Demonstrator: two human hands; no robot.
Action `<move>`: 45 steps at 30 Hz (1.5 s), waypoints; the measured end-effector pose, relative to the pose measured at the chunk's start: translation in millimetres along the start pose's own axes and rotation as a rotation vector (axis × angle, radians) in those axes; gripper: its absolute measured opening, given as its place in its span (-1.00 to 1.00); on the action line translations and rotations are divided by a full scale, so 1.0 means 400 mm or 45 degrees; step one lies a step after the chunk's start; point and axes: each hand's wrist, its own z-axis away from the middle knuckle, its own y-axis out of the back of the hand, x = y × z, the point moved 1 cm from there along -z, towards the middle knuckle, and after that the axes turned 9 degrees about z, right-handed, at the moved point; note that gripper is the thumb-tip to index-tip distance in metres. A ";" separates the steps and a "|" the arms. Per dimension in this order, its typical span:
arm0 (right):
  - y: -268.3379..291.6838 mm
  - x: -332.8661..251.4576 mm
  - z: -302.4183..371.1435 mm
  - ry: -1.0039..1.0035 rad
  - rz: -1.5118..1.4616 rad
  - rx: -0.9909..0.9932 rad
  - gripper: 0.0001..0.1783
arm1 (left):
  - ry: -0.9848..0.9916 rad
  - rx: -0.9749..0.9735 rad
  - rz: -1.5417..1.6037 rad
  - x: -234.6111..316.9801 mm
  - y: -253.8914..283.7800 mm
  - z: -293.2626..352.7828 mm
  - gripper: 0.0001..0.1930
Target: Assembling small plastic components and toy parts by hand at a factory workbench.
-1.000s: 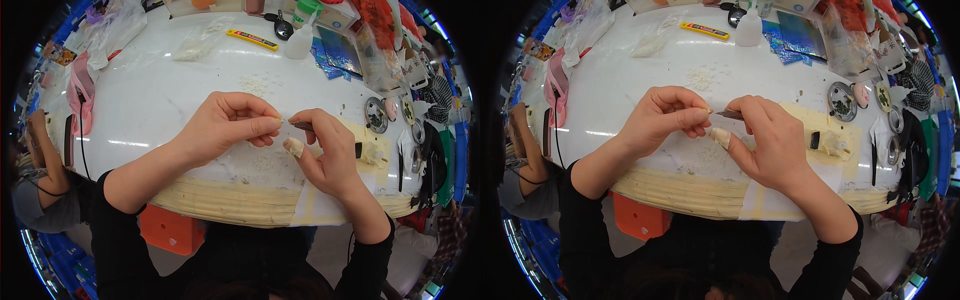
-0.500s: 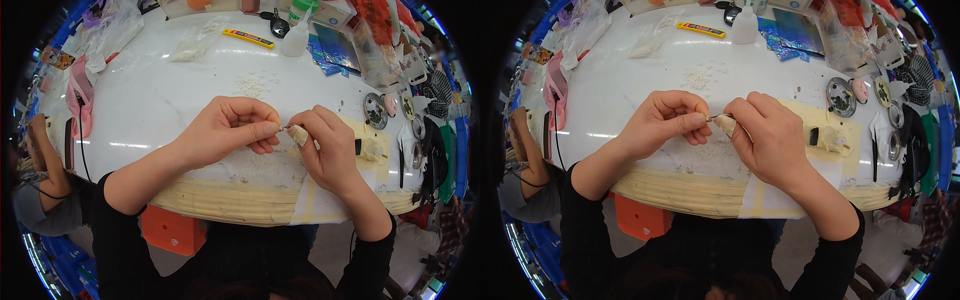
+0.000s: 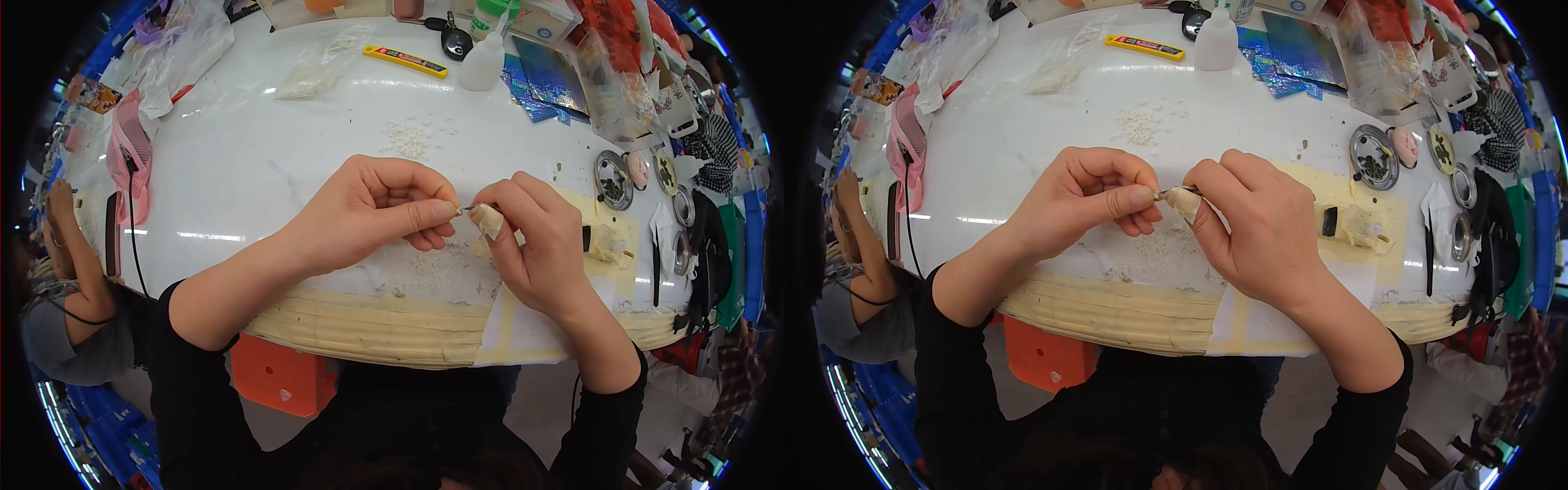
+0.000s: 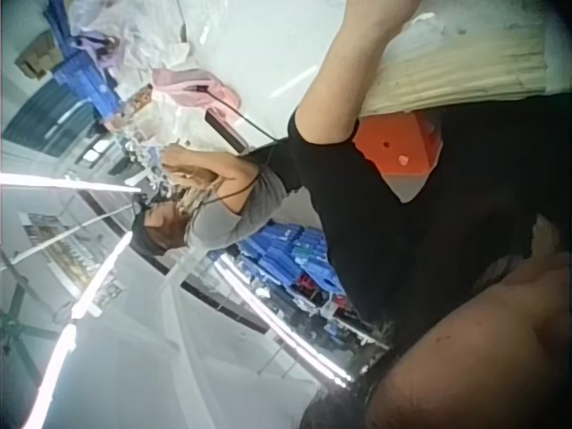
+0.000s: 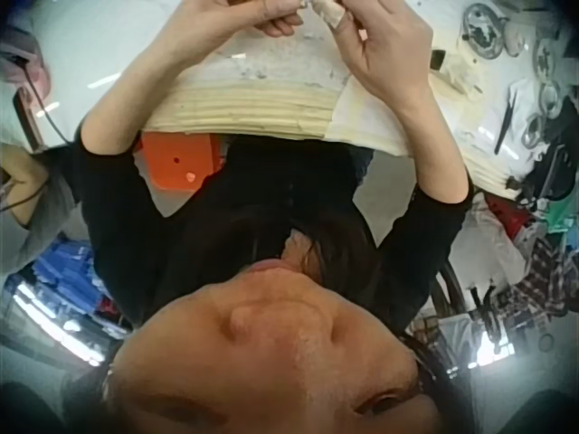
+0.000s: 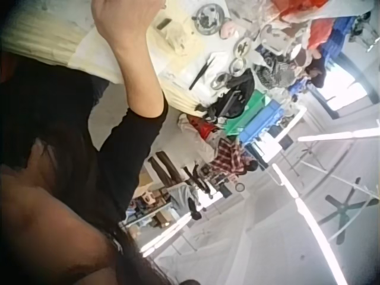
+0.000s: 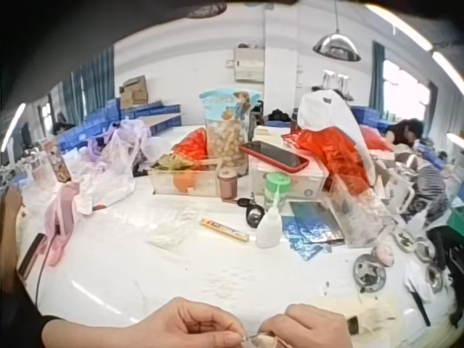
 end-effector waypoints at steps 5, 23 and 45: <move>0.001 0.001 0.002 -0.019 0.038 -0.013 -0.94 | -0.115 0.013 -0.095 -0.009 0.003 0.002 -0.86; -0.009 0.003 0.006 -0.025 0.052 0.053 -0.90 | -0.036 -0.002 -0.037 -0.001 0.000 0.002 -0.85; 0.005 -0.020 -0.004 0.144 -0.183 0.211 -0.64 | 0.204 0.013 0.313 -0.019 -0.005 0.001 -0.87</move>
